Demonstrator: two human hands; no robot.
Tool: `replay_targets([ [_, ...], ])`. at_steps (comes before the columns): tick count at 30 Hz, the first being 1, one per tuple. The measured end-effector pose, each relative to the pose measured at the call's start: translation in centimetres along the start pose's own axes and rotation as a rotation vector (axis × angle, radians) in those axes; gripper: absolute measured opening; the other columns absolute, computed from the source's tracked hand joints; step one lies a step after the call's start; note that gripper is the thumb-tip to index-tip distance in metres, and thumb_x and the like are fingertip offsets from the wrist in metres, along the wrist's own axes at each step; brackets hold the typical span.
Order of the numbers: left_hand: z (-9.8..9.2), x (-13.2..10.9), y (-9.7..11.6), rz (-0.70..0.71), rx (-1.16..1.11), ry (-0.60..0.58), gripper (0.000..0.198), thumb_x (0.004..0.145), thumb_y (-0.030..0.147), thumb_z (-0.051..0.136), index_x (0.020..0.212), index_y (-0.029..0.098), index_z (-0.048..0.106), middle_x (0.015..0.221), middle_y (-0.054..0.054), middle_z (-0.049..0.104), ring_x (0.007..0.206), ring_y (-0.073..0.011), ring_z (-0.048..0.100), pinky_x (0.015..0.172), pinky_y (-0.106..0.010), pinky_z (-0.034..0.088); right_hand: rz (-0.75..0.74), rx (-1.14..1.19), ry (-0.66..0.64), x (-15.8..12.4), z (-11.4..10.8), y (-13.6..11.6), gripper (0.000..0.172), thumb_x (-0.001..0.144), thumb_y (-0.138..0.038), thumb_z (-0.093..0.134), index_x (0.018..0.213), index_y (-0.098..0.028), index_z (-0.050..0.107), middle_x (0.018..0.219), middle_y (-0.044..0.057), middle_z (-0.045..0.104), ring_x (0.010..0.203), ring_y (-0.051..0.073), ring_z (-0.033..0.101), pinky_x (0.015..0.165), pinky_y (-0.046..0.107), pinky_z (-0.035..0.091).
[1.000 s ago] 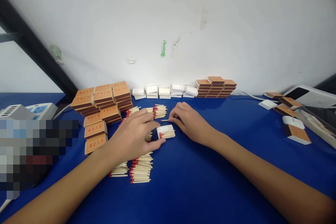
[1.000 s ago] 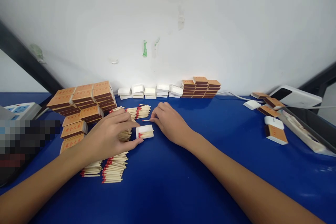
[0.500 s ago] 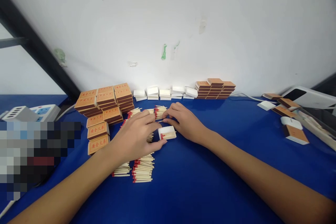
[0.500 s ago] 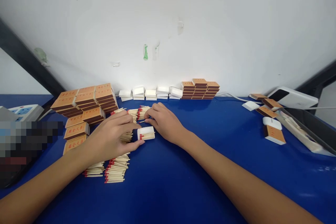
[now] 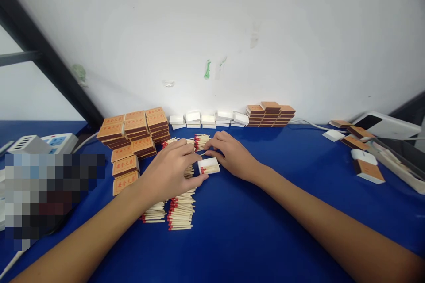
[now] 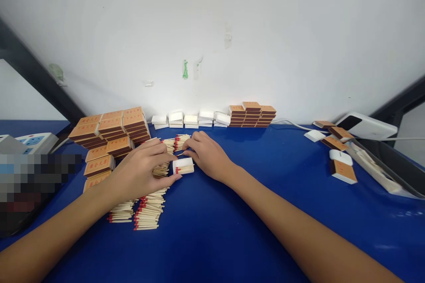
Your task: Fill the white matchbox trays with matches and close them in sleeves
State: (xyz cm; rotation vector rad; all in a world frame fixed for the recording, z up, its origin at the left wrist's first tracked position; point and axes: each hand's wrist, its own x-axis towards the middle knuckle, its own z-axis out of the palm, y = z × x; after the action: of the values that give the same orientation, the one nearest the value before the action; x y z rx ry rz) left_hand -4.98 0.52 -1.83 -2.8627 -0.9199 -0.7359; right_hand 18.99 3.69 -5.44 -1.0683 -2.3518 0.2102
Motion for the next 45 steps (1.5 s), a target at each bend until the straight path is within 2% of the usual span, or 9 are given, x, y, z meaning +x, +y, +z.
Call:
replay_targets([
  [9,0.1,-0.1,0.0,-0.003,0.001,-0.003,0.028,0.096,0.042,0.074,0.104,0.016,0.078,0.084,-0.005,0.064,0.089,-0.024,0.058,0.081,-0.041,0.052,0.031,-0.012,-0.006,0.2,0.1,0.0,0.004,0.105,-0.023,0.065,0.103,-0.019,0.067,0.101,0.007,0.064,0.098,0.024,0.056,0.084,0.036,0.048],
  [17,0.0,-0.1,-0.1,-0.02,0.004,-0.025,0.026,0.096,0.042,0.075,0.099,0.016,0.079,0.084,-0.006,0.064,0.087,-0.0242,0.057,0.08,-0.041,0.051,0.041,-0.069,-0.026,-0.1,-0.8,0.3,0.01,0.106,-0.023,0.063,0.097,-0.019,0.063,0.101,0.009,0.065,0.095,0.024,0.055,0.083,0.037,0.047],
  [22,0.1,-0.1,-0.2,-0.052,0.048,-0.03,0.026,0.097,0.042,0.074,0.098,0.016,0.077,0.084,-0.006,0.065,0.088,-0.0249,0.058,0.079,-0.04,0.05,-0.016,-0.036,0.027,-0.8,-2.2,-1.1,0.009,0.107,-0.023,0.061,0.099,-0.02,0.061,0.102,0.008,0.065,0.097,0.024,0.056,0.083,0.036,0.047],
  [28,0.1,-0.2,-0.1,-0.054,0.055,-0.029,0.027,0.096,0.042,0.074,0.095,0.016,0.076,0.084,-0.006,0.065,0.087,-0.0241,0.058,0.078,-0.04,0.049,-0.054,-0.05,-0.083,-1.5,-3.1,-2.9,0.012,0.107,-0.024,0.06,0.095,-0.022,0.062,0.099,0.008,0.066,0.096,0.024,0.058,0.081,0.036,0.048],
  [32,0.0,-0.3,-0.1,-0.066,0.034,-0.047,0.028,0.097,0.043,0.073,0.099,0.016,0.077,0.085,-0.006,0.066,0.088,-0.0243,0.059,0.083,-0.042,0.051,-0.019,0.011,-0.034,0.3,-3.3,-1.8,0.008,0.106,-0.029,0.062,0.108,-0.022,0.066,0.105,0.009,0.068,0.101,0.026,0.061,0.088,0.04,0.052],
  [34,0.0,-0.3,-0.1,-0.069,0.027,-0.048,0.028,0.097,0.043,0.074,0.101,0.016,0.078,0.087,-0.007,0.067,0.09,-0.0251,0.061,0.085,-0.043,0.052,-0.033,0.006,-0.047,1.9,-3.1,-0.9,0.021,0.101,-0.027,0.069,0.121,-0.022,0.067,0.116,0.011,0.069,0.111,0.028,0.062,0.096,0.044,0.053],
  [38,-0.1,-0.3,-0.2,-0.077,0.026,-0.047,0.027,0.094,0.042,0.076,0.1,0.016,0.08,0.086,-0.007,0.067,0.091,-0.0266,0.062,0.084,-0.044,0.053,-0.052,-0.051,-0.203,4.9,-2.4,0.4,0.046,0.095,-0.033,0.078,0.137,-0.017,0.065,0.129,0.018,0.067,0.124,0.034,0.059,0.107,0.05,0.051],
  [41,0.0,-0.4,-0.2,-0.08,0.017,-0.056,0.027,0.094,0.042,0.077,0.098,0.015,0.08,0.086,-0.007,0.068,0.09,-0.0263,0.062,0.084,-0.044,0.053,-0.06,-0.054,-0.261,6.0,-1.8,0.7,0.035,0.099,-0.035,0.073,0.129,-0.016,0.07,0.121,0.016,0.07,0.117,0.032,0.061,0.102,0.049,0.051],
  [45,0.1,-0.4,-0.2,-0.07,0.009,-0.053,0.026,0.094,0.041,0.076,0.096,0.015,0.079,0.086,-0.007,0.069,0.09,-0.0254,0.062,0.086,-0.043,0.053,-0.094,-0.018,-0.241,5.8,-1.5,0.7,0.022,0.104,-0.032,0.066,0.119,-0.018,0.075,0.112,0.012,0.071,0.11,0.028,0.063,0.098,0.044,0.05],
])
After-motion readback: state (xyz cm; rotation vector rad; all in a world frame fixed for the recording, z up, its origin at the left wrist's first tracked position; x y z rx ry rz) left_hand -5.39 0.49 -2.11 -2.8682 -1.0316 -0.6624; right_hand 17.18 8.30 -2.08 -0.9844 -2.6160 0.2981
